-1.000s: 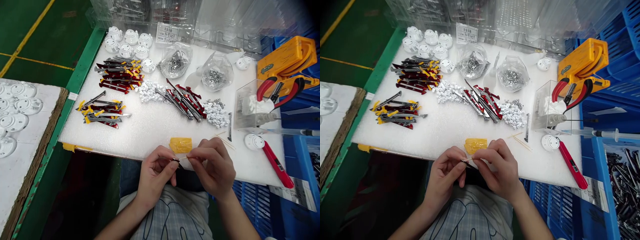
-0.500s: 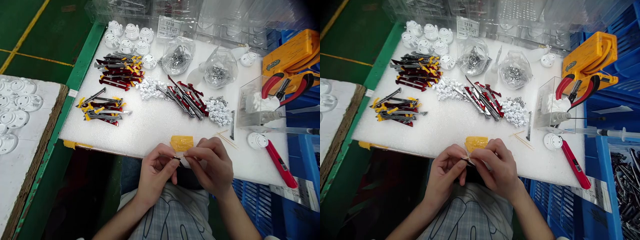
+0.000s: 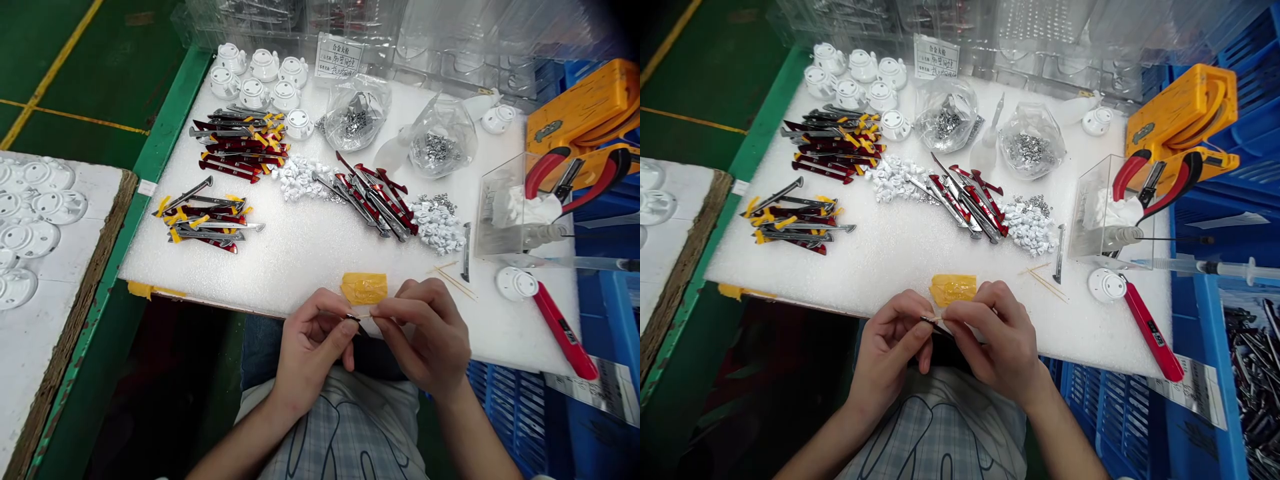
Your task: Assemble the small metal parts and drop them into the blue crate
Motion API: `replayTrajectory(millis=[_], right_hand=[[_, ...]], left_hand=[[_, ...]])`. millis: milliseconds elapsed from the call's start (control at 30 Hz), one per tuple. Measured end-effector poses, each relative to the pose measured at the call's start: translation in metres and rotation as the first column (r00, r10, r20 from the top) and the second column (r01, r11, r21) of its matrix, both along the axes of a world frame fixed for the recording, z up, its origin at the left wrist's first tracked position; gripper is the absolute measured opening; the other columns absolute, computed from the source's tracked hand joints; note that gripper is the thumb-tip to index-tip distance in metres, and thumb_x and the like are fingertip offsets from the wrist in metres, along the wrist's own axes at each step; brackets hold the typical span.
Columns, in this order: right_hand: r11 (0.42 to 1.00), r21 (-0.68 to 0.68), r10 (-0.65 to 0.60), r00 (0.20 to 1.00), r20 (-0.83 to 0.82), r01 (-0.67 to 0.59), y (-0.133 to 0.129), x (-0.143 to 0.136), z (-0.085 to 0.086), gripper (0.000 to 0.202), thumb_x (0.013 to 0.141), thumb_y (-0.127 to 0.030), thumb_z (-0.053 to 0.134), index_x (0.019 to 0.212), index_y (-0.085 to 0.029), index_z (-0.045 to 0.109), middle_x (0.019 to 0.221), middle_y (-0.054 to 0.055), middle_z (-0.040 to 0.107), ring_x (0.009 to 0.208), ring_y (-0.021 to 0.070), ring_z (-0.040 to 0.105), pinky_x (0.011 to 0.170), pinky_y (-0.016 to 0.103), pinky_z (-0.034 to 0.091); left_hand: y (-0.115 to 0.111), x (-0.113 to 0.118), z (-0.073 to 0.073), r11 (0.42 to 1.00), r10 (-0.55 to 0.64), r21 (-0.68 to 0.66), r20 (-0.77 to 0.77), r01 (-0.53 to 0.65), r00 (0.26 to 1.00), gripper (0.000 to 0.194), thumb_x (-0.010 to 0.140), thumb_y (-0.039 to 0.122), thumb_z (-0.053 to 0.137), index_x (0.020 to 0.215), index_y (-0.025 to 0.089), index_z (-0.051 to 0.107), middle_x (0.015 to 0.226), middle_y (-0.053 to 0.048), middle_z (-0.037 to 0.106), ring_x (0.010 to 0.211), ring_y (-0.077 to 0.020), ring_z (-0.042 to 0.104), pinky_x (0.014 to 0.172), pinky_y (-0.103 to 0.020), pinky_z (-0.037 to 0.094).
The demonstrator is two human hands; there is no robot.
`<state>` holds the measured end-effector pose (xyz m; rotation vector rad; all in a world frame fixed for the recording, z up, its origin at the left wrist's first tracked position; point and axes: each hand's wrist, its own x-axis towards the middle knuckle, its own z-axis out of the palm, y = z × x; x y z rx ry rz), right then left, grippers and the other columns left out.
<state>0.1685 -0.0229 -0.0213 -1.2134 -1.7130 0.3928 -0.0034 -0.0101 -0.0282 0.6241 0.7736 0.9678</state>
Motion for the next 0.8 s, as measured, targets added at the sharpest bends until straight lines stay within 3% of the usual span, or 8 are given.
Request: replayTrajectory(millis=[800], right_hand=[[0.999, -0.02, -0.025, 0.999, 0.023, 0.026, -0.003, 0.0014, 0.0013, 0.021, 0.095, -0.004, 0.065, 0.101, -0.023, 0.07, 0.082, -0.002, 0.054, 0.068, 0.0129, 0.054, 0.056, 0.026, 0.048]], left_hand=[[-0.0005, 0.0009, 0.0008, 1.0, 0.009, -0.005, 0.001, -0.009, 1.0, 0.012, 0.095, 0.031, 0.086, 0.091, 0.022, 0.079, 0.088, 0.005, 0.067, 0.047, 0.0004, 0.061, 0.046, -0.008, 0.046]])
